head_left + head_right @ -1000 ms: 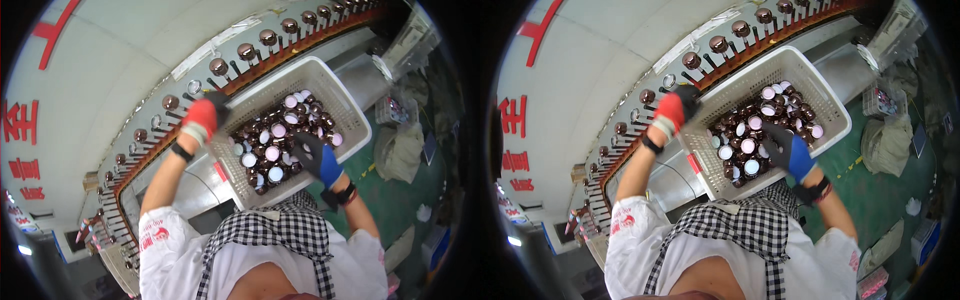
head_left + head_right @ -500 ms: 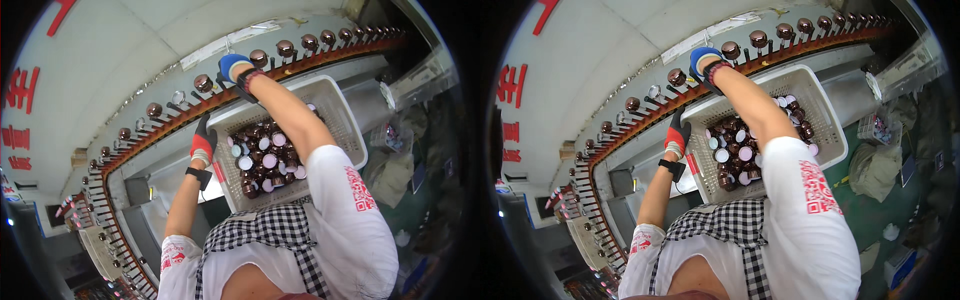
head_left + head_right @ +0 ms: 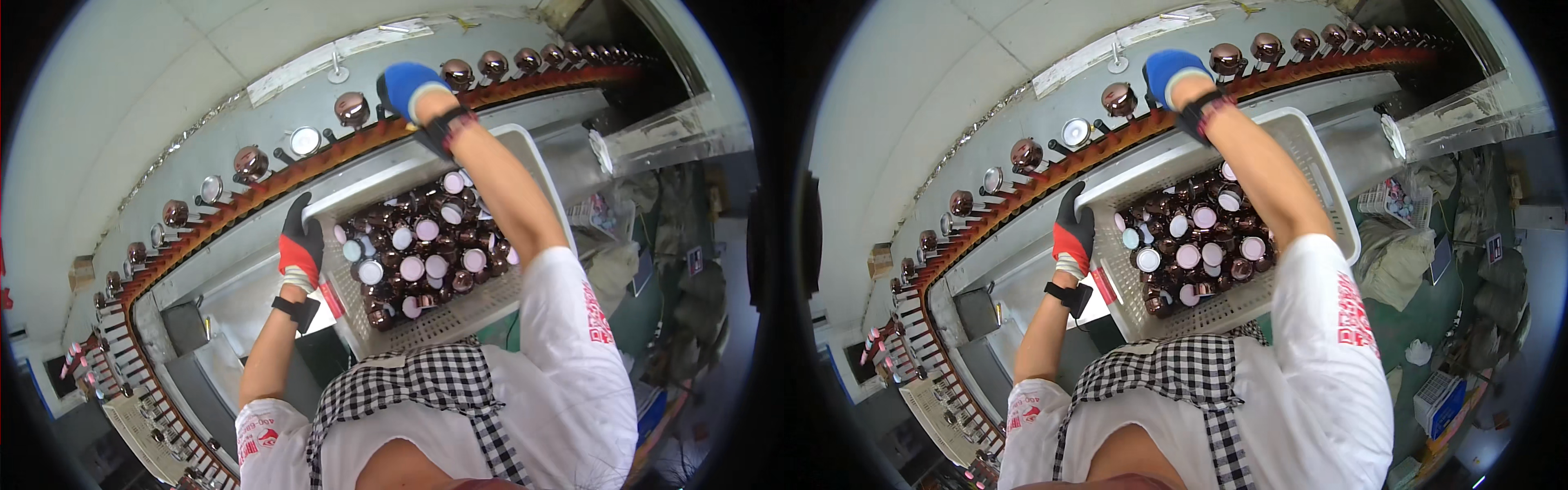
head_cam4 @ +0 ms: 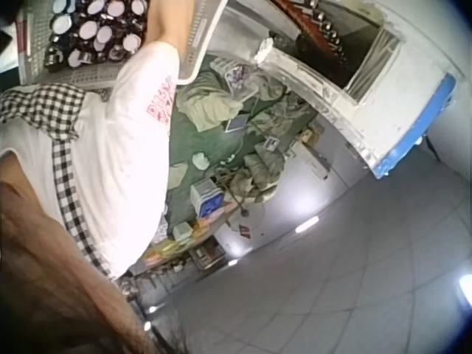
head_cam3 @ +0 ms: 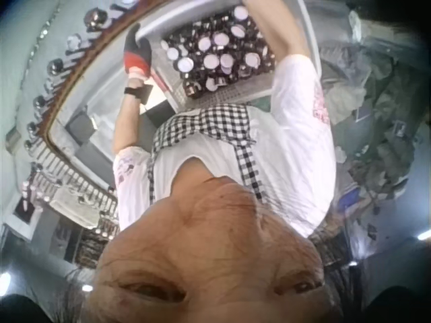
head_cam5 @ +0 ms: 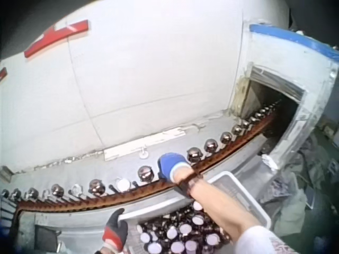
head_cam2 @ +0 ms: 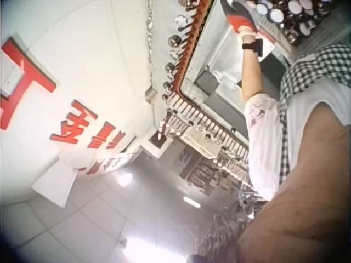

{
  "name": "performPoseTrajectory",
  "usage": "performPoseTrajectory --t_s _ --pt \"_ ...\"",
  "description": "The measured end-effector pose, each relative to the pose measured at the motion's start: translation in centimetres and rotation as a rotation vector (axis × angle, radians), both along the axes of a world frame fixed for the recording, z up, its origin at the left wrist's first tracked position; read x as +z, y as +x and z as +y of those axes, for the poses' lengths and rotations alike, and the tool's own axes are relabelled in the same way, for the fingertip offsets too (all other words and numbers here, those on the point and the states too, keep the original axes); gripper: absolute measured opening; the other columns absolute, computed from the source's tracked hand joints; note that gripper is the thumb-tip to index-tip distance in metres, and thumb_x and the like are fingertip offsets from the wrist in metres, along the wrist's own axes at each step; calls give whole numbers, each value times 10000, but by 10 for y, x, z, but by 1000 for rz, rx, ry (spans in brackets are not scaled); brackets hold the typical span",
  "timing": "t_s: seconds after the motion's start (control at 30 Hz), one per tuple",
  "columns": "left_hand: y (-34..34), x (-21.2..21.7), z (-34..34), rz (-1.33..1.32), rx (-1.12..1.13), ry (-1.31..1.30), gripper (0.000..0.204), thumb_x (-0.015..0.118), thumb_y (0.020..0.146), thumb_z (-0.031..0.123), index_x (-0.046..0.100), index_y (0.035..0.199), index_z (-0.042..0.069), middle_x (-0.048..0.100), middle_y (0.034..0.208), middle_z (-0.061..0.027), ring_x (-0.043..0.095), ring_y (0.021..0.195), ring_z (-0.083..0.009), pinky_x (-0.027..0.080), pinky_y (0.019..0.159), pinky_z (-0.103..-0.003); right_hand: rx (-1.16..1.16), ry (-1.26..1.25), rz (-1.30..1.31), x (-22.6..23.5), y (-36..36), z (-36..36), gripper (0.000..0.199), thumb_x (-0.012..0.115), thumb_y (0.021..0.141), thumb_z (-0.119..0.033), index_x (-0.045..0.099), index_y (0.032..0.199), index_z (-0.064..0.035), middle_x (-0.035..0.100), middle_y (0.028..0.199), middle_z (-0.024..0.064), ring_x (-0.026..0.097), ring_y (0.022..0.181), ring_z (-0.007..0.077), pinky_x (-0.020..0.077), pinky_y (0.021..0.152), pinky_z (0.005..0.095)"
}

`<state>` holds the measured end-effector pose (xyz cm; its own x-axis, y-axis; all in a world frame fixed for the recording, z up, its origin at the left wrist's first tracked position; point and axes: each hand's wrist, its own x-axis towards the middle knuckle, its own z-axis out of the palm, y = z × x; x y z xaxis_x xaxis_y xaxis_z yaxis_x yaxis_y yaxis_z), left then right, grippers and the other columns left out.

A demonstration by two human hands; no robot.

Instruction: Collecting finished cosmetic jars from a production rack and packing them into a large storage bag.

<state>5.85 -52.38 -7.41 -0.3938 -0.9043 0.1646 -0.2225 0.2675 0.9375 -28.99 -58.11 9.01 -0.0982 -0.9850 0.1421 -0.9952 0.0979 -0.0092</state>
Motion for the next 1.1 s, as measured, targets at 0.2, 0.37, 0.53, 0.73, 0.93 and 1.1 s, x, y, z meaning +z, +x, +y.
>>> performPoseTrajectory --t_s 0.2,0.37,0.53,0.73,0.93,1.1 --pt "-4 18 3 11 13 18 508 581 1010 29 596 1518 38 677 1468 -185 620 1395 -300 440 1192 -383 310 -221 -283 12 14 146 244 797 919 -265 809 1090 -90 779 1032 211 753 966 431 609 869 514" --pt "-7 7 -3 16 1 -15 527 576 998 -10 576 1525 5 642 1519 -190 586 1441 -304 422 1219 -387 -44 -291 -199 29 -104 37 461 707 956 -387 753 1269 -51 751 1231 256 729 1115 433 570 977 485" --pt "1 15 5 -16 39 37 522 546 989 -46 588 1508 -1 655 1495 -202 597 1431 -318 436 1207 -385 -88 51 -63 11 -63 32 315 677 917 -301 829 1113 -107 775 1130 249 749 1039 458 618 910 513" --pt "-5 23 2 -12 33 36 524 545 992 -38 587 1513 5 660 1486 -190 604 1418 -296 439 1199 -379 213 -204 -347 26 -34 131 421 818 890 -468 812 1074 -88 794 1018 193 767 949 409 620 841 494" --pt "-28 16 -4 8 -38 -60 479 555 1020 -11 592 1497 -5 662 1487 -192 607 1409 -302 445 1199 -397 -353 -18 -92 19 -237 32 401 700 914 -368 792 1245 -160 741 1282 229 713 1176 446 566 1046 528" --pt "-6 17 -1 -107 43 -75 471 565 1021 13 597 1491 -3 663 1494 -187 617 1400 -313 450 1192 -405 -217 -141 106 0 -139 55 183 690 914 -193 826 944 -73 789 1002 227 775 952 435 631 840 513"
